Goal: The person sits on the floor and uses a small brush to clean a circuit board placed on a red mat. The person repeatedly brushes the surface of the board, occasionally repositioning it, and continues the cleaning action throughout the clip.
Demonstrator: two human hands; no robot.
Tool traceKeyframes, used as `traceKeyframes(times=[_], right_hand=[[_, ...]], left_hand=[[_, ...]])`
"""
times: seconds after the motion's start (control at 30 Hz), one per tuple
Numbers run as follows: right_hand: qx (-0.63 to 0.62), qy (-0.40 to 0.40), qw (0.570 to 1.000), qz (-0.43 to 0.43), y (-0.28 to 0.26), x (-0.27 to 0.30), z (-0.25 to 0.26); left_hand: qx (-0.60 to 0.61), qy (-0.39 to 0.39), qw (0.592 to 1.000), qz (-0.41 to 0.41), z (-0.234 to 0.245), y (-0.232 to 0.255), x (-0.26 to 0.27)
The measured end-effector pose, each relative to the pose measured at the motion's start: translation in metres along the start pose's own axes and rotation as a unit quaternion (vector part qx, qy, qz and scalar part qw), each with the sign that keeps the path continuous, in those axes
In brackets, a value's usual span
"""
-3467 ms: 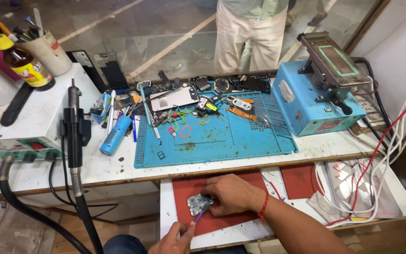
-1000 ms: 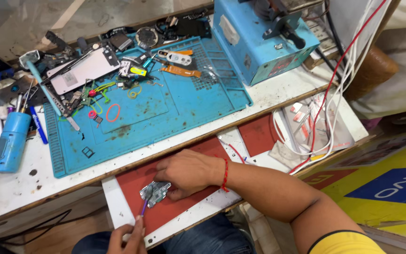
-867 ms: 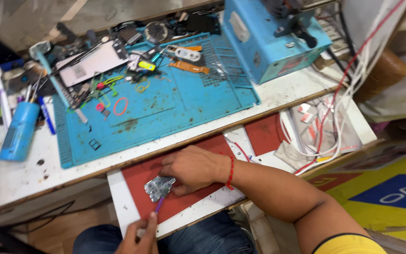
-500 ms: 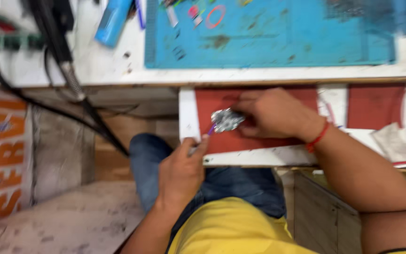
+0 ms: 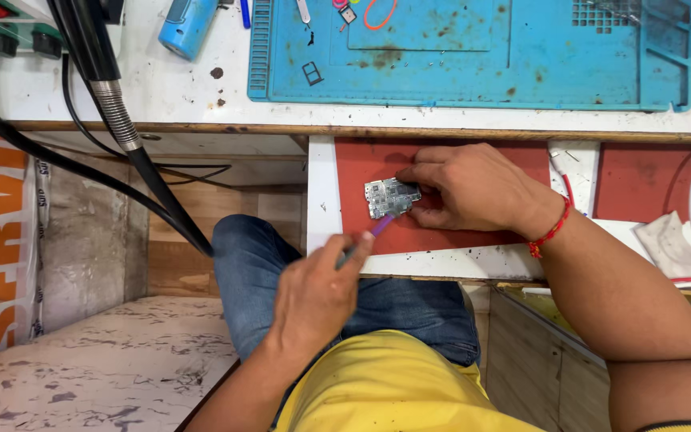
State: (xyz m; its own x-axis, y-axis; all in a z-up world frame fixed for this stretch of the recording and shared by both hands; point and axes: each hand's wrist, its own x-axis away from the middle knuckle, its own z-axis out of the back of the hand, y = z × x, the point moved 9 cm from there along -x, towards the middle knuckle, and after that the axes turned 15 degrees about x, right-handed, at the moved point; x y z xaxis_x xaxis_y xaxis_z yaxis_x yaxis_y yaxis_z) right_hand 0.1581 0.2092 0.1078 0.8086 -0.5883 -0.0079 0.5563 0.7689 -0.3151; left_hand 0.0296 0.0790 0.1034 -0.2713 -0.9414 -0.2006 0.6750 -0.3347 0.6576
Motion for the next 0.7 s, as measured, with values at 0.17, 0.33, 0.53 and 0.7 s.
traceKeyframes(times=[0.17,0.33,0.53,0.7], right_hand=[[0.023,0.026,0.998,-0.050,-0.007,0.012,0.029],[-0.248,0.027,0.963,-0.098,-0.056,0.039,-0.009],[-0.549,0.222,0.770,-0.239,-0.061,0.083,-0.069],[-0.248,0.148,0.865,-0.410,-0.010,0.111,-0.045]], left_hand=[[0.449,0.143,0.858,0.204,-0.010,-0.051,0.022],[0.755,0.178,0.591,0.222,-0.062,-0.040,0.032],[0.589,0.144,0.789,0.099,-0.056,0.000,0.026],[0.298,0.155,0.941,-0.041,0.017,0.017,-0.004]])
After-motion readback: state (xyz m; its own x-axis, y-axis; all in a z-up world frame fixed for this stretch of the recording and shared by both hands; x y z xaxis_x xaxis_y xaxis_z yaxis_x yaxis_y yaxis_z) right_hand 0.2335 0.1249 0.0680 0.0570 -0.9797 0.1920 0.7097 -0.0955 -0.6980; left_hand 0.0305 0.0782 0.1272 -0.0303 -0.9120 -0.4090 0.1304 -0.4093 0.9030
